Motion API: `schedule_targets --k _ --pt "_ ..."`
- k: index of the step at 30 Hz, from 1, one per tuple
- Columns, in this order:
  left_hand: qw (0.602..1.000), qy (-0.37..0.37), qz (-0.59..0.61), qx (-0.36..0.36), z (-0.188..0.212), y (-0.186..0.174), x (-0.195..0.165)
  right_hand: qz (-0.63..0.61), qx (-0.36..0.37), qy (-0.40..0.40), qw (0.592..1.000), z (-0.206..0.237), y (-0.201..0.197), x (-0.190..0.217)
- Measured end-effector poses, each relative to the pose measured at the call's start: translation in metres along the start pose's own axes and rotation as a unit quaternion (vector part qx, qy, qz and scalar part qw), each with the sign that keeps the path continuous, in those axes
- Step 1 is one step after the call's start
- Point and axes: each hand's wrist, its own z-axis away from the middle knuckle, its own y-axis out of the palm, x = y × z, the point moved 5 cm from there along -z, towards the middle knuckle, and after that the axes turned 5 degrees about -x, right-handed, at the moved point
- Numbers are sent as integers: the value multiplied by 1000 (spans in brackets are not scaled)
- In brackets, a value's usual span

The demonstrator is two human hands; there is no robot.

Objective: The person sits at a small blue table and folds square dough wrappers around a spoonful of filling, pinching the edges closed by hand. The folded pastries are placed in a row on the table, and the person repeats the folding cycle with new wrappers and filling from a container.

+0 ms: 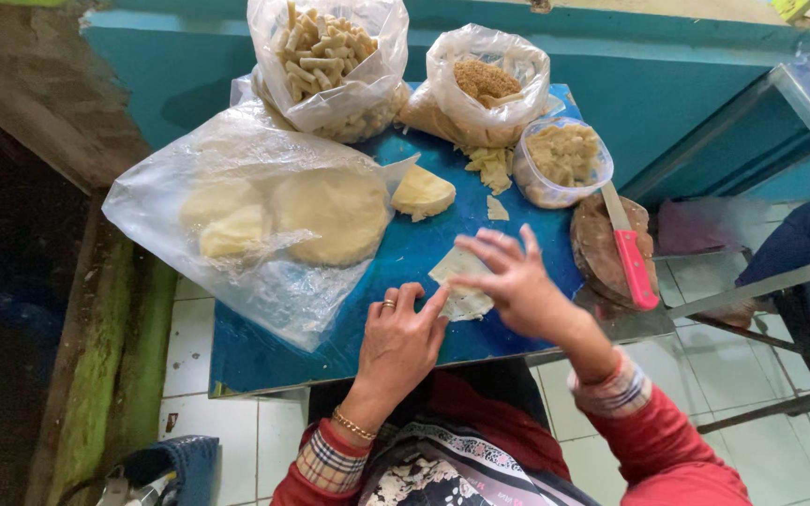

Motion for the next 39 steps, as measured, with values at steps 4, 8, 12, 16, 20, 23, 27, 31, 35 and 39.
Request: schedule_targets --k 4,8,12,16,20,23,27,31,35,39 --pt "999 5 -33 5 -4 7 1 108 -26 -37 993 12 5 24" --pt "999 1 -40 15 -2 9 1 117 -48 -14 992 1 1 6" --pt "1000 4 -23 0 -2 6 -1 157 -56 27 986 -32 -4 -27" --pt "1000 -2 -5 9 -1 4 0 183 -23 -77 980 -54 8 -26" --pt "999 -16 32 13 2 2 2 165 -141 -26 976 -84 -13 -63" --pt "999 -22 24 31 2 4 2 180 -175 115 961 -125 -33 -134" --pt "998 -34 38 37 0 2 3 94 -31 267 959 -172 7 -195" --pt "997 -42 52 34 1 -2 5 116 -91 277 950 -180 27 -208" --pt "996 -44 72 19 5 -2 7 25 -173 309 935 -150 14 -231" --pt "998 -36 48 13 4 9 11 -189 -204 397 875 -126 9 -250"
